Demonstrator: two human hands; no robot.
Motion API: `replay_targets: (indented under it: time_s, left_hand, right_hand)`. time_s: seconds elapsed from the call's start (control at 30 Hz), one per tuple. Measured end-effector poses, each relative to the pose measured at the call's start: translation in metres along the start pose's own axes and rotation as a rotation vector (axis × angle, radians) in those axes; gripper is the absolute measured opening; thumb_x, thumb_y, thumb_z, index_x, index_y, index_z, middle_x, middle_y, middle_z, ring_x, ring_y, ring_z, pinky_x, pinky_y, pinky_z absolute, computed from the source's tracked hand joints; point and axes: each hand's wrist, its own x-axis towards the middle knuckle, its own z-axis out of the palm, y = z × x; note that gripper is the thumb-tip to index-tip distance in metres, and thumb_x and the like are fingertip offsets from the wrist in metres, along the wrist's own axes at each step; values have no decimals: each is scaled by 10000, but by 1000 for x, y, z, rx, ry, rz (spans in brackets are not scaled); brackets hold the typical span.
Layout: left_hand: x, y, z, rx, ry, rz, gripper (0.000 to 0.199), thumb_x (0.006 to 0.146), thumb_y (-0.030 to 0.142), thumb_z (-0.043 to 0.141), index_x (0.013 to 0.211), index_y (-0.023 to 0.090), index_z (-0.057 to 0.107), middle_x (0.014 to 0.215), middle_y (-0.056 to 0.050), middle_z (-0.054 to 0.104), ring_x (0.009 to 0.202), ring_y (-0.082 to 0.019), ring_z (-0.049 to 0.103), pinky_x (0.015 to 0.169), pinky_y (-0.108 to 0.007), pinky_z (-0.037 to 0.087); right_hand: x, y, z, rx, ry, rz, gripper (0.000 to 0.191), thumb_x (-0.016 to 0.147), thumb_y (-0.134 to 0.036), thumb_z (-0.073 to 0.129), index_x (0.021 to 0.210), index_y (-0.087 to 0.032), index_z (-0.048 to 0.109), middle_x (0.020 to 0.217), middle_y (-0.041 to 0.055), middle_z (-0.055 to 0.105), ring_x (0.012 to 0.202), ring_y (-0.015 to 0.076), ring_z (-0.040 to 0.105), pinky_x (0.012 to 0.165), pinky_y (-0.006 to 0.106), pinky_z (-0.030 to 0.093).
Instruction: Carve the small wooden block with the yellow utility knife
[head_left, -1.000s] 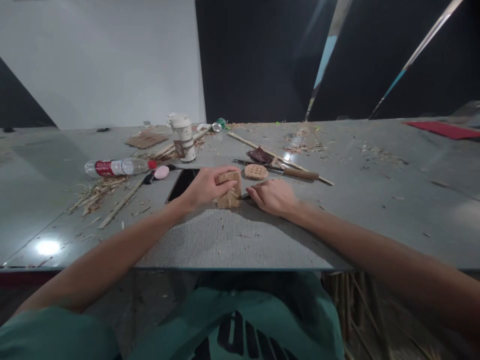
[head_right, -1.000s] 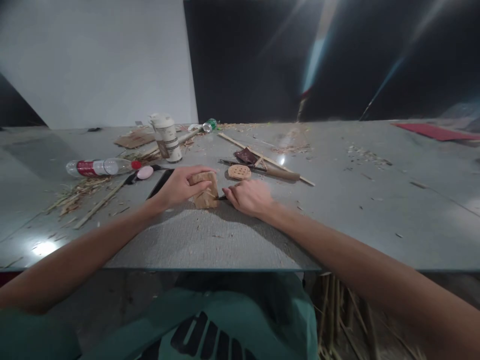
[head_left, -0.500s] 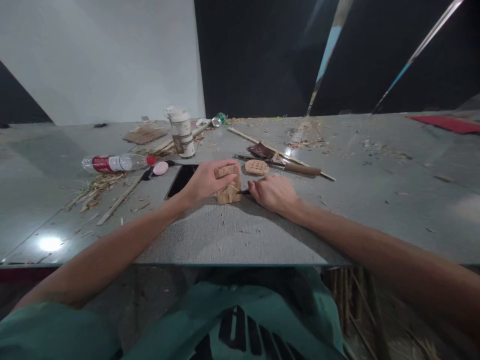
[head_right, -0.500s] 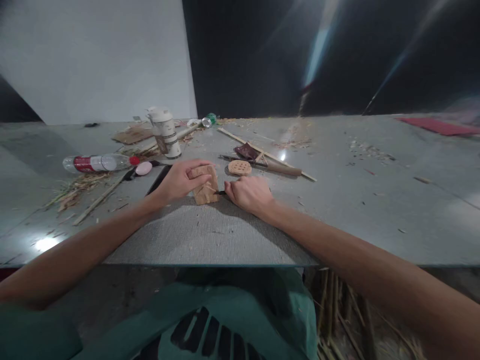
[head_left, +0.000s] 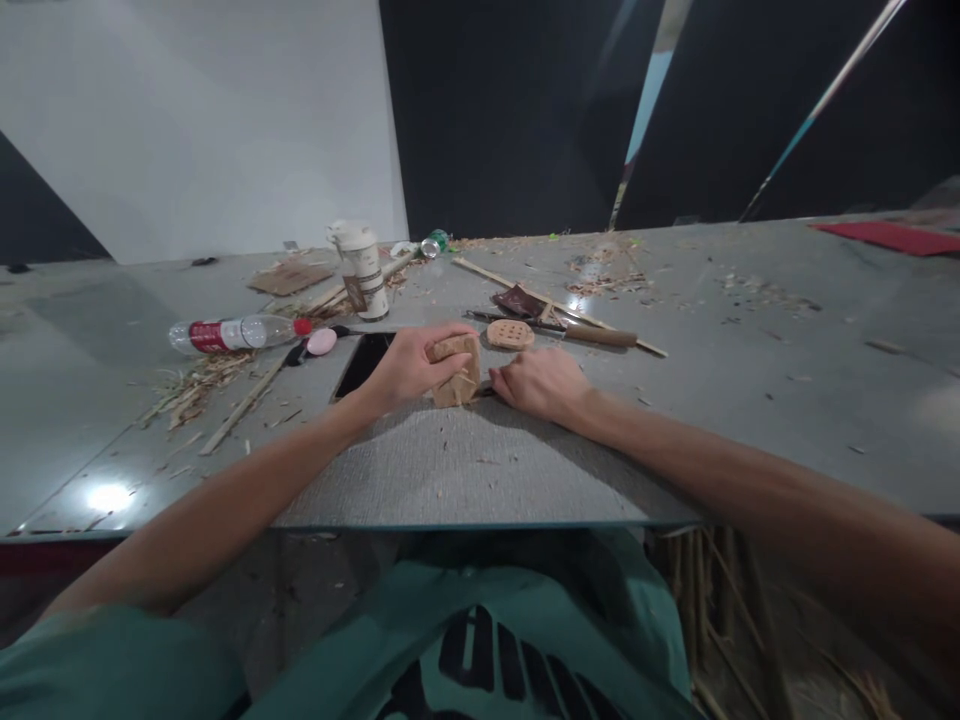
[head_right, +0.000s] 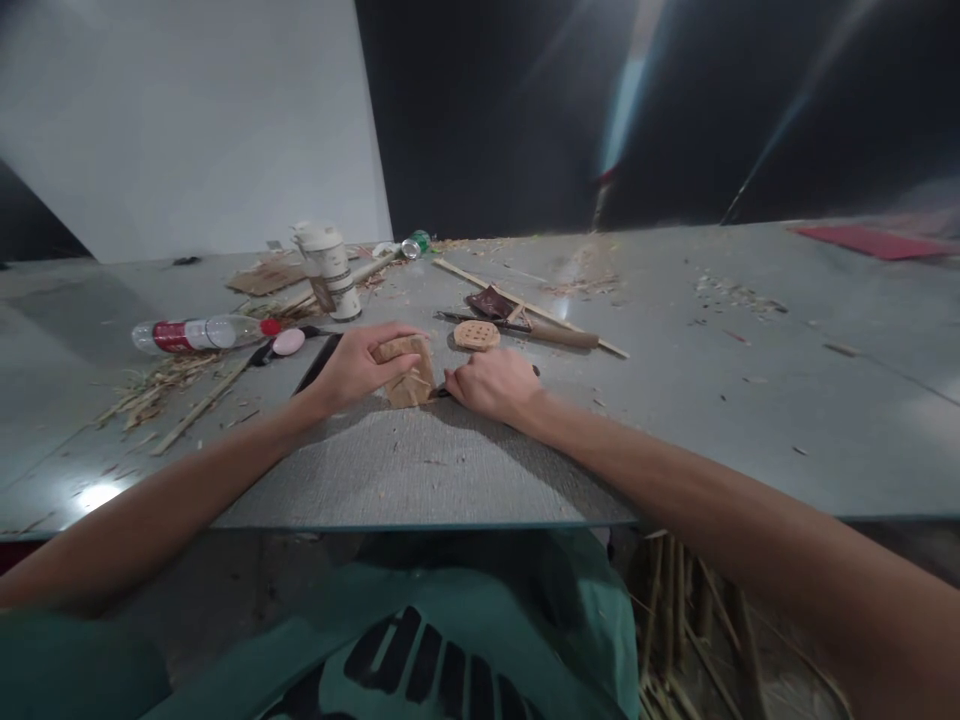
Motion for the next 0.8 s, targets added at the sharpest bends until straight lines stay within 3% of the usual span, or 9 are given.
replay_targets:
  time_s: [0.33,0.5,0.8]
  left_hand:
    - [2,2,-2,4,-1,-3,260,960,311,668,1189,225,756,1090,-44,808,978,-238,753,904,-345,581]
    - [2,0,0,15,11,13,271,969,338,673,1203,231,759,1092,-47,814,954,-236,757,830,-322,579]
    - [2,-2,1,-2,22,21,264,966,323,674,1197,232,762,1107,-42,810,973,-238,750,868,-342,566]
  right_hand:
    - [-7,3,5,14,55,26,665,1129,-468,263,937,-163,823,920,159,805,786,255,719,643,347,355]
    - [-7,1,5,43,100,59,662,1134,-464,232,971,-156,796,949,143,804,777,245,705,614,350,313]
    - [-7,-2,6,49,103,73,672,1127,-491,244,952,-164,805,932,152,796,750,255,698,628,352,333]
